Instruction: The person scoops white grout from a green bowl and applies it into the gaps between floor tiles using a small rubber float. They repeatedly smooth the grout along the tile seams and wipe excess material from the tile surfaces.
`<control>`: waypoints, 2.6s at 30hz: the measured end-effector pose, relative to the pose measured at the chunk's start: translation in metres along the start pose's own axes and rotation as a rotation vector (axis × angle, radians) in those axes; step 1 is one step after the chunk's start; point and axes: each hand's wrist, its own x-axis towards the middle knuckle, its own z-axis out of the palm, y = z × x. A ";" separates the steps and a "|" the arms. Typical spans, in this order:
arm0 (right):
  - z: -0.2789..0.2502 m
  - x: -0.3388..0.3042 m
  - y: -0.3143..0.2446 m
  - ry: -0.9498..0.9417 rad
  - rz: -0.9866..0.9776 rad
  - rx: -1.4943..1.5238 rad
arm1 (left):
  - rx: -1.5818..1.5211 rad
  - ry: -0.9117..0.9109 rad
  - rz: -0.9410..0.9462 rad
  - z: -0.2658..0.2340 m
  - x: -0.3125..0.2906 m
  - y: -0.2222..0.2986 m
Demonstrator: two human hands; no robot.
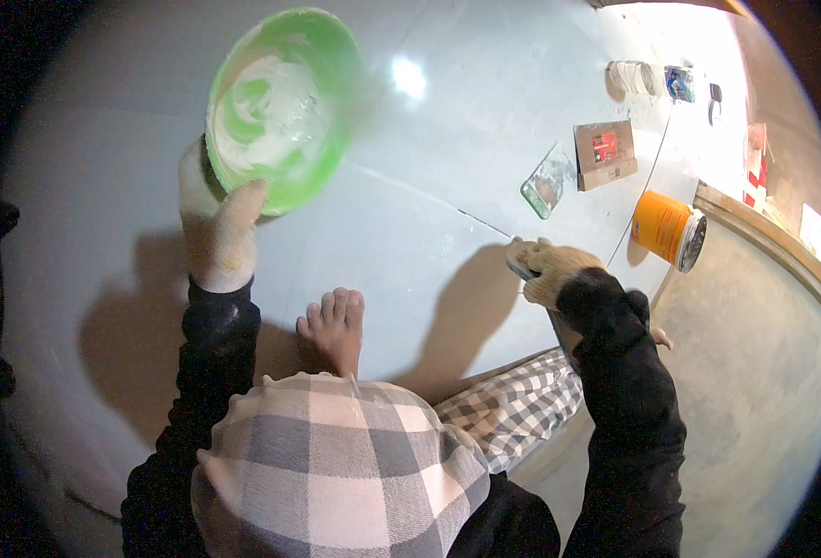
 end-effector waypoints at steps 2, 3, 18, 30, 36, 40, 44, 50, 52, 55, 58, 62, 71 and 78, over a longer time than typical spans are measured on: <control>0.005 -0.009 0.009 0.136 0.066 0.313 | -0.079 0.004 -0.054 0.001 -0.001 -0.005; 0.007 -0.012 0.001 0.222 -0.011 0.538 | -0.104 -0.015 -0.042 0.003 -0.003 -0.007; -0.020 -0.058 -0.037 0.234 -0.074 -0.078 | -0.367 -0.179 -0.259 0.016 -0.013 -0.020; -0.092 -0.032 -0.100 0.794 -0.337 -0.298 | -0.121 -0.333 -0.226 0.032 -0.033 -0.028; -0.082 -0.068 -0.029 0.146 -0.354 0.683 | -0.164 -0.181 -0.100 0.032 -0.011 -0.016; -0.022 -0.044 -0.010 0.185 -0.103 0.840 | -0.130 -0.062 -0.109 0.023 0.004 -0.007; 0.011 -0.006 -0.046 0.533 -0.165 0.574 | -0.116 0.052 -0.163 0.017 0.004 -0.007; 0.022 -0.007 -0.089 0.409 -0.024 0.128 | -0.205 0.069 -0.174 0.008 0.006 -0.015; 0.015 -0.020 -0.074 0.269 -0.003 -0.017 | -0.141 0.052 -0.141 0.003 0.006 -0.014; -0.008 -0.035 -0.067 0.442 -0.123 -0.257 | -0.272 0.129 -0.049 -0.007 0.008 -0.010; -0.055 -0.022 -0.092 0.713 -0.430 -0.282 | -0.177 0.173 0.077 -0.022 0.006 0.002; -0.105 0.005 -0.138 0.835 -0.480 -0.333 | -0.102 0.162 0.152 -0.038 0.006 0.013; -0.005 0.007 -0.036 0.211 -0.070 -0.342 | 0.544 0.067 0.479 -0.037 0.006 0.004; 0.050 -0.016 0.054 0.019 -0.131 0.753 | -0.172 0.077 -0.095 -0.002 -0.008 0.007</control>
